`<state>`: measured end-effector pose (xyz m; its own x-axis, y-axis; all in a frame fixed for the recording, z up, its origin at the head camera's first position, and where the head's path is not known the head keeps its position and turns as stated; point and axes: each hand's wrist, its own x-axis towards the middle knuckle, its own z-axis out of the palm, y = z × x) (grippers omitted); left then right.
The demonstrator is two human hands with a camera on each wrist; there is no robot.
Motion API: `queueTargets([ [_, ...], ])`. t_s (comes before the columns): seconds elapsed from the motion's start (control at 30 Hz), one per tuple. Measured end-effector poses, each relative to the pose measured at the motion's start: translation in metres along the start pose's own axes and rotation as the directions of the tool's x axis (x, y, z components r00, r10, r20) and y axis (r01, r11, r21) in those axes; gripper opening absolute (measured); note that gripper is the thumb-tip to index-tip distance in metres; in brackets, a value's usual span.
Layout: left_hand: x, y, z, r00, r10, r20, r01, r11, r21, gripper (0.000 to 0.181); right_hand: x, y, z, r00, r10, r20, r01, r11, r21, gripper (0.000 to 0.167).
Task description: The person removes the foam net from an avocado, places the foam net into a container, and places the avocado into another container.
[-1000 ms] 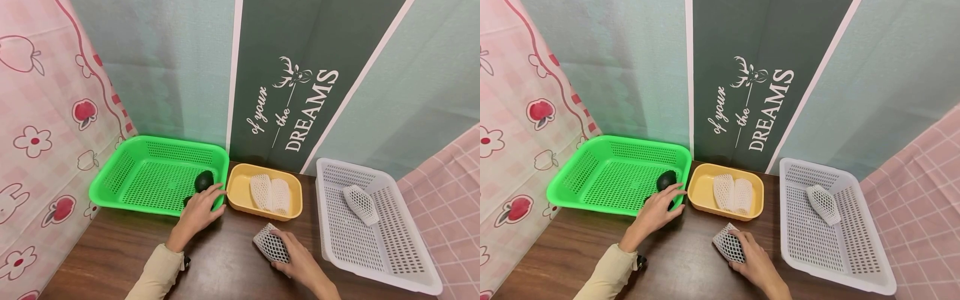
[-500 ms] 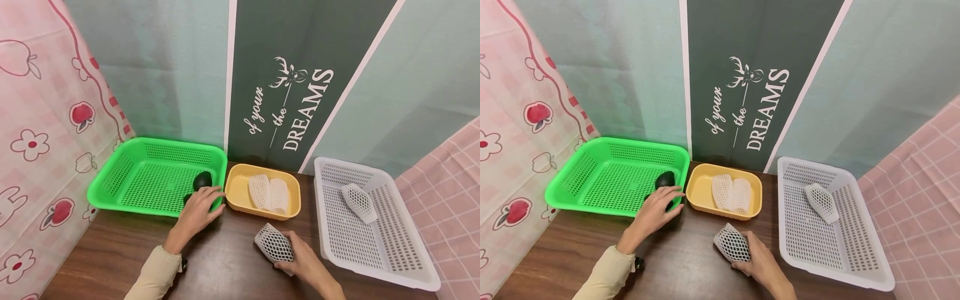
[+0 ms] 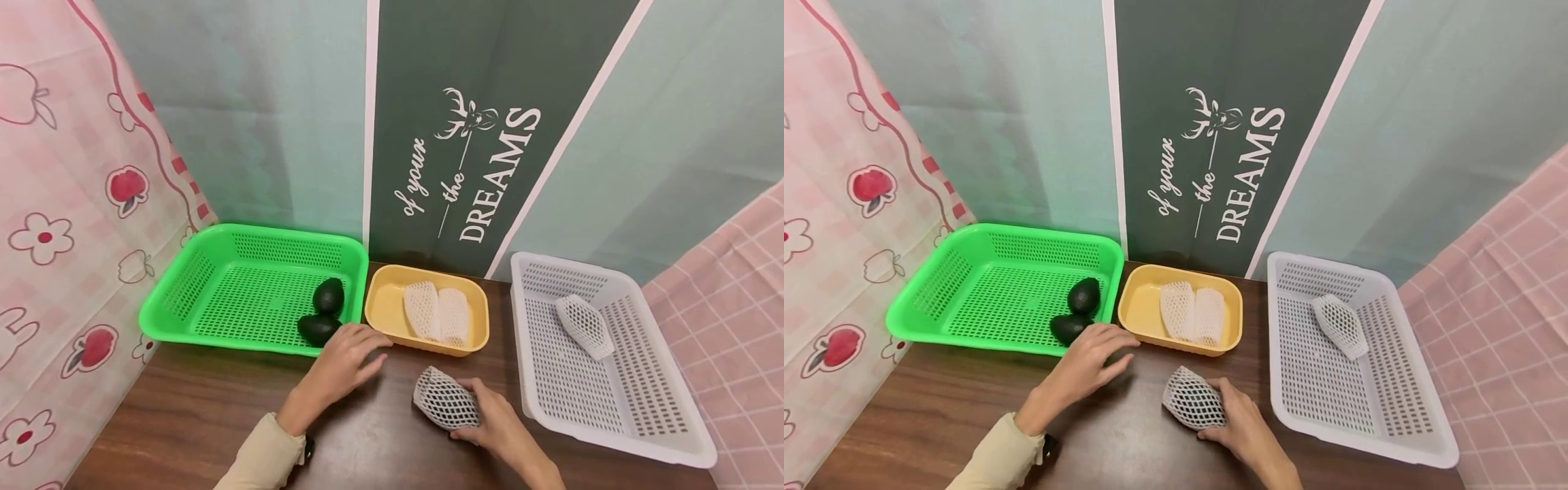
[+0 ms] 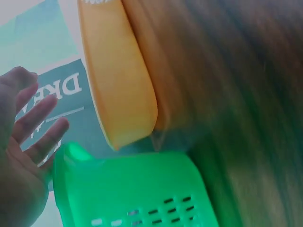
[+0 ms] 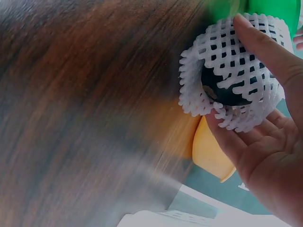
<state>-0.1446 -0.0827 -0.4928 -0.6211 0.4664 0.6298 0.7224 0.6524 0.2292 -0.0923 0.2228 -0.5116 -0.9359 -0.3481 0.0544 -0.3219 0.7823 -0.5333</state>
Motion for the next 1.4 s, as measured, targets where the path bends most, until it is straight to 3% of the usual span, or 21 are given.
queueTargets([
  [0.17, -0.002, 0.012, 0.006, 0.999, 0.011, 0.048, -0.008, 0.998, -0.065, 0.025, 0.001, 0.000, 0.001, 1.000, -0.022, 0.006, 0.022, 1.000, -0.002, 0.073],
  [0.27, -0.002, 0.020, 0.010, 0.989, -0.022, 0.148, 0.040, 0.992, -0.123, 0.025, 0.001, -0.001, 0.001, 1.000, -0.022, 0.012, 0.022, 1.000, 0.013, 0.071],
  [0.33, -0.003, 0.024, 0.012, 0.968, -0.056, 0.245, 0.094, 0.985, -0.146, 0.025, 0.000, -0.001, 0.001, 1.000, -0.022, 0.017, 0.022, 1.000, 0.020, 0.070],
  [0.4, -0.004, 0.029, 0.015, 0.936, -0.087, 0.341, 0.149, 0.976, -0.161, 0.024, 0.000, -0.002, 0.001, 0.999, -0.033, 0.013, 0.033, 0.999, 0.028, 0.069],
  [0.53, -0.006, 0.037, 0.023, 0.878, -0.115, 0.464, 0.215, 0.961, -0.171, 0.025, 0.000, -0.002, 0.002, 0.998, -0.060, 0.005, 0.060, 0.998, 0.027, 0.067],
  [0.63, -0.006, 0.040, 0.030, 0.859, -0.110, 0.500, 0.228, 0.957, -0.181, 0.028, 0.000, -0.002, 0.003, 0.997, -0.072, 0.007, 0.072, 0.997, 0.022, 0.066],
  [0.77, -0.005, 0.043, 0.036, 0.843, -0.100, 0.529, 0.231, 0.955, -0.187, 0.034, 0.001, 0.000, 0.002, 0.997, -0.082, 0.010, 0.082, 0.997, 0.013, 0.065],
  [1.27, 0.001, 0.053, 0.042, 0.815, -0.066, 0.576, 0.236, 0.945, -0.226, 0.063, 0.004, 0.004, -0.002, 0.994, -0.103, 0.025, 0.102, 0.995, 0.014, 0.055],
  [1.4, 0.002, 0.056, 0.044, 0.800, -0.055, 0.597, 0.231, 0.947, -0.222, 0.067, 0.003, 0.005, -0.001, 0.993, -0.115, 0.012, 0.115, 0.993, -0.001, 0.054],
])
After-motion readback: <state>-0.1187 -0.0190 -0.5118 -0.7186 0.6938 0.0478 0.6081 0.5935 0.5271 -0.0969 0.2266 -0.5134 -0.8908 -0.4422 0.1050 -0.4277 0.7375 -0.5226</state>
